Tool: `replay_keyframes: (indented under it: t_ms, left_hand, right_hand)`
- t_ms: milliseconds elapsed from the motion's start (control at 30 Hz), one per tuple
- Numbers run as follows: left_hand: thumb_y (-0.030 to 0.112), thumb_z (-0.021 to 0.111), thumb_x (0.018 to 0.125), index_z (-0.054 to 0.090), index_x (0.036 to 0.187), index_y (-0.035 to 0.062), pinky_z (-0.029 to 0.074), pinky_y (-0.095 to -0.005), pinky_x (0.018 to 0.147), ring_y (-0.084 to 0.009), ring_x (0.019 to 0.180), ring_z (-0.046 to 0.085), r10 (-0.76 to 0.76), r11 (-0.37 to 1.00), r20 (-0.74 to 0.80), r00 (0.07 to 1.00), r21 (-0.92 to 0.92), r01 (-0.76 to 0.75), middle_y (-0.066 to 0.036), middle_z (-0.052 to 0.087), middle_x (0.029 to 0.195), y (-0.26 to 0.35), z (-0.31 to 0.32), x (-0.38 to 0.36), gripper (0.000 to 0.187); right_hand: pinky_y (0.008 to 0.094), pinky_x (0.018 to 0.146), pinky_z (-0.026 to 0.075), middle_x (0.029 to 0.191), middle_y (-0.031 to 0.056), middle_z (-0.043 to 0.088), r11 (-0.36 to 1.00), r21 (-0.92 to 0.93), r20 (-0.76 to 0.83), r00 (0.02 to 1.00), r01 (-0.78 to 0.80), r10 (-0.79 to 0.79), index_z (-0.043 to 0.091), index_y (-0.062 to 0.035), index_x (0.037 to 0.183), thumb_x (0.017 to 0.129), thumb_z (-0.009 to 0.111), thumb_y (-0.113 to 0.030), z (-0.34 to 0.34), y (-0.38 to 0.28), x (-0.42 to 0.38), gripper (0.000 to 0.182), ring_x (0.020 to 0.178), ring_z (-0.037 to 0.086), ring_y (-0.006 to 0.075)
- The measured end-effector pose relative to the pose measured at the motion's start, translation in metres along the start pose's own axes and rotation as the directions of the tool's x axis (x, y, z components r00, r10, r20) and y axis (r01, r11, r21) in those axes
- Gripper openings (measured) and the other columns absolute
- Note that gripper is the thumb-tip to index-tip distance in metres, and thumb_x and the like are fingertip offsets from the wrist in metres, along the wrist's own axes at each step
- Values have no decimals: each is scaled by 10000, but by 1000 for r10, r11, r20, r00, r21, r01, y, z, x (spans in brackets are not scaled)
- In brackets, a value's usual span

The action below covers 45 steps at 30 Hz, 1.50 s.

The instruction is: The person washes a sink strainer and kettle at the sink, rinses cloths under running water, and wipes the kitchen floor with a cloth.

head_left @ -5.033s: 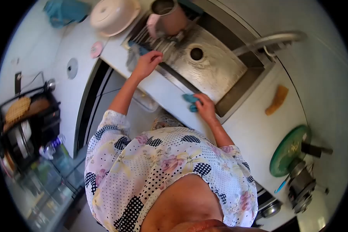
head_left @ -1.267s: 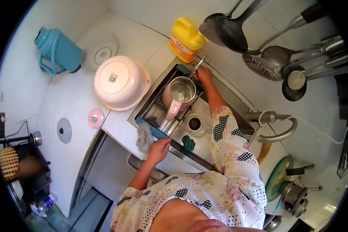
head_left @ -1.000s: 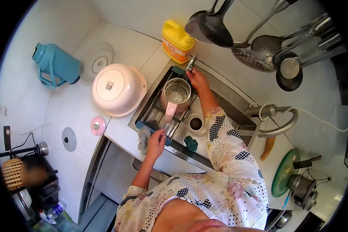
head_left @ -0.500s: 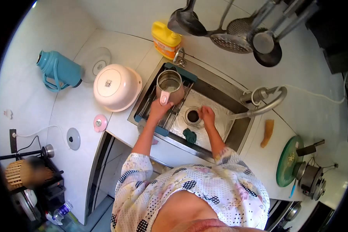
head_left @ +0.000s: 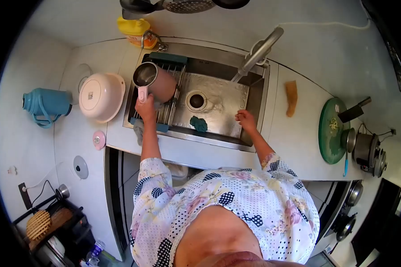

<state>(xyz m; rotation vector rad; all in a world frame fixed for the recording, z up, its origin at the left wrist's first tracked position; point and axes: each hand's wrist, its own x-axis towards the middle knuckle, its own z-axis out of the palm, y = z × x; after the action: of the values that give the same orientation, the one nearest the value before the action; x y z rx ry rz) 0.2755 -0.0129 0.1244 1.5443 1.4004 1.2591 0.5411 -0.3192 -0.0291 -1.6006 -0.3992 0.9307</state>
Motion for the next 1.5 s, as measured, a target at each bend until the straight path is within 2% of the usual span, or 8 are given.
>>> replay_keyframes:
  t_ms: [133,267,467,800,1100,1300,1400,1500]
  left_hand:
    - [186,704,651,603,826,-29,456,-332,606,-191,618,563,52,980,-85,995,196,-34,-102,602,684,11,-30,-14,295]
    - [52,650,731,577,913,-18,432,-237,545,-106,632,536,105,985,-2,994,-135,-104,-43,588,777,41,-75,-51,208]
    - [46,667,704,589,895,-22,419,-221,557,-93,641,521,208,977,-39,977,-40,-210,-29,581,768,54,-129,-89,217]
    - [64,690,647,610,853,-16,434,-248,630,-91,682,523,115,987,-92,989,-99,-124,-20,591,751,73,-163,-166,235]
    - [52,700,671,568,1000,-39,448,-225,609,-109,718,565,53,999,-38,998,-4,-53,-50,599,859,34,-184,-214,367]
    - [81,721,605,591,789,15,424,-249,574,-88,618,509,52,981,-118,992,191,-29,-19,577,688,24,-176,-226,235]
    - [111,729,596,584,728,25,419,-255,530,-89,549,495,71,980,-143,987,194,-42,-25,565,615,24,-169,-228,214]
    - [118,730,595,601,760,20,432,-258,539,-105,551,525,30,982,-128,991,189,-5,-41,579,626,0,-171,-232,231]
  right_hand:
    - [269,633,478,980,68,606,1000,30,39,999,8,-10,524,-39,1080,888,493,-133,42,-3,32,216,829,604,162]
    - [282,604,480,954,79,592,970,127,-137,972,209,-192,505,-35,1107,892,477,-123,35,8,92,234,796,595,176]
    - [279,506,484,744,96,573,796,557,-530,839,237,121,506,-9,953,877,509,-133,11,-93,116,145,616,576,191]
    - [261,398,369,670,104,561,834,516,-143,941,-194,308,551,22,768,901,466,-142,-15,-132,153,228,497,467,147]
    - [264,452,392,666,62,559,782,622,-189,975,28,115,546,-28,787,914,436,-194,10,-132,149,236,514,480,129]
    - [267,600,491,822,57,619,968,-83,537,829,236,-156,574,-68,991,854,535,-169,138,-20,126,174,690,594,123]
    - [356,859,450,1135,184,556,462,-259,816,448,848,-365,504,-43,1180,766,634,-205,190,39,89,463,1016,555,311]
    - [388,913,410,1290,236,414,320,-398,909,418,860,8,403,-135,1294,769,589,-207,214,42,63,562,1118,474,368]
